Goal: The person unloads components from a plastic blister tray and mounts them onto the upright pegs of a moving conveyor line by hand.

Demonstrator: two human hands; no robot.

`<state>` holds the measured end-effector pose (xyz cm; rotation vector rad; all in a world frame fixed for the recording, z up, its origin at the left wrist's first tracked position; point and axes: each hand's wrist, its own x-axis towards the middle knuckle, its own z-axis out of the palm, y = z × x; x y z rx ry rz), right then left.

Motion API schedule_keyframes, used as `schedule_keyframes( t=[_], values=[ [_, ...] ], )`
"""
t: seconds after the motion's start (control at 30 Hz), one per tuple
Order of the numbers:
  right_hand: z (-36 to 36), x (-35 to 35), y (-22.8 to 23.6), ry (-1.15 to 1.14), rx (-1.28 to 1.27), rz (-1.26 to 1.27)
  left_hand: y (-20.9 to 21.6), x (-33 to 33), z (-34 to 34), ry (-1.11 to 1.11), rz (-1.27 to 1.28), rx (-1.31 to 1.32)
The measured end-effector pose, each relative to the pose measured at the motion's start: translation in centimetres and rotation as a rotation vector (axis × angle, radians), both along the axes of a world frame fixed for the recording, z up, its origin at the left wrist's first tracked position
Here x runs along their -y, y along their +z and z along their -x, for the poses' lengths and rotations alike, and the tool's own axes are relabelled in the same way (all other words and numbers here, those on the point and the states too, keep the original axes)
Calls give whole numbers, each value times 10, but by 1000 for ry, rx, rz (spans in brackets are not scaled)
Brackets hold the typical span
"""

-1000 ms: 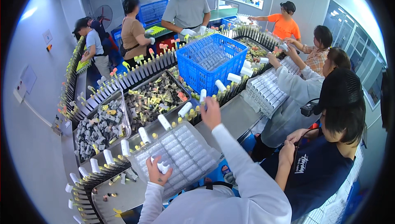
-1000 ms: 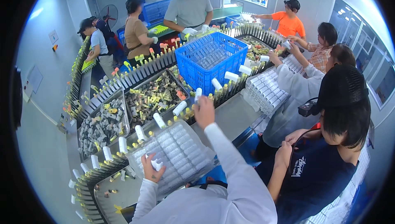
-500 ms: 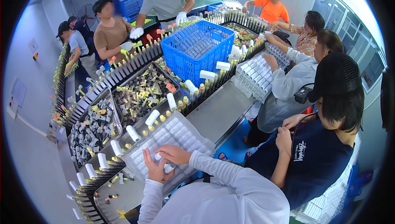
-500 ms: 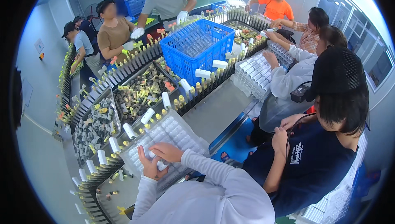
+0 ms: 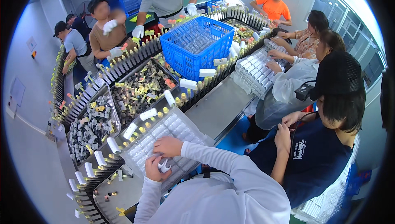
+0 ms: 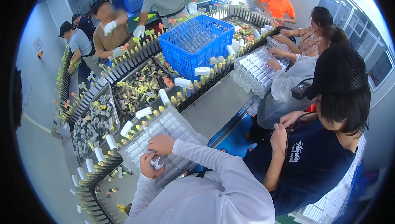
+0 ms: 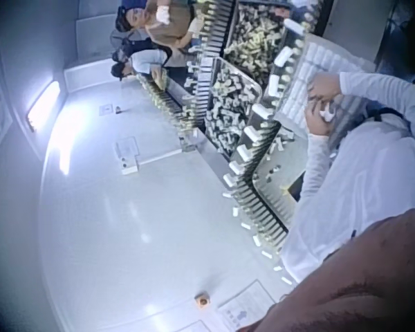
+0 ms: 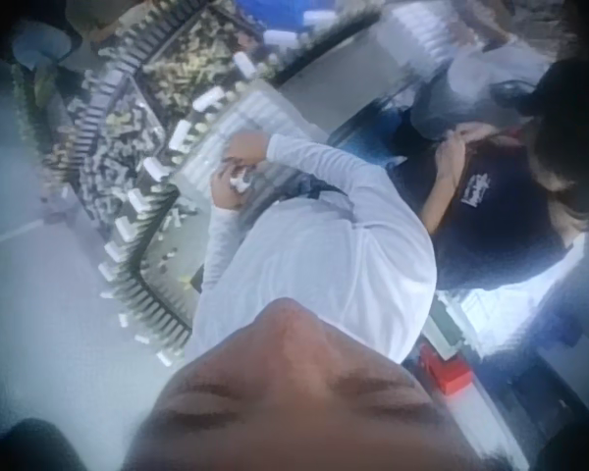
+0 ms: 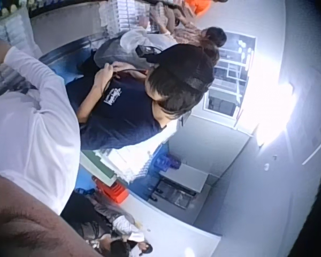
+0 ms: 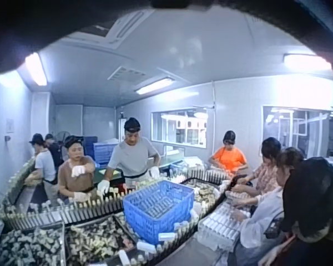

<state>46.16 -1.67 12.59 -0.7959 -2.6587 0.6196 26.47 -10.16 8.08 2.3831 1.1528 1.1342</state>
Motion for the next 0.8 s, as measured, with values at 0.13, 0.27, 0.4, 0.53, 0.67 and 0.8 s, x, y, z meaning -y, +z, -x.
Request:
schedule_keyframes(
  t=[0.13,0.27,0.4,0.53,0.67,0.8],
  values=[
    [-11,-3,-2,-265,-444,143,-3,1,5,88,-107,26],
    [-97,-45,-6,-1111,-1125,19,3,-2,-2,215,-7,41],
    [-185,-102,-27,-1514,-1551,173,6,-5,-1,234,-38,-27],
    [-224,-145,-4,-1583,-1401,-52,14,-12,-12,198,16,-56],
    [-168,-146,25,-1563,-491,-185,13,-6,-4,256,68,-66],
    [-153,-124,22,-1511,-216,-261,18,-14,-13,242,101,-40]
  ],
)
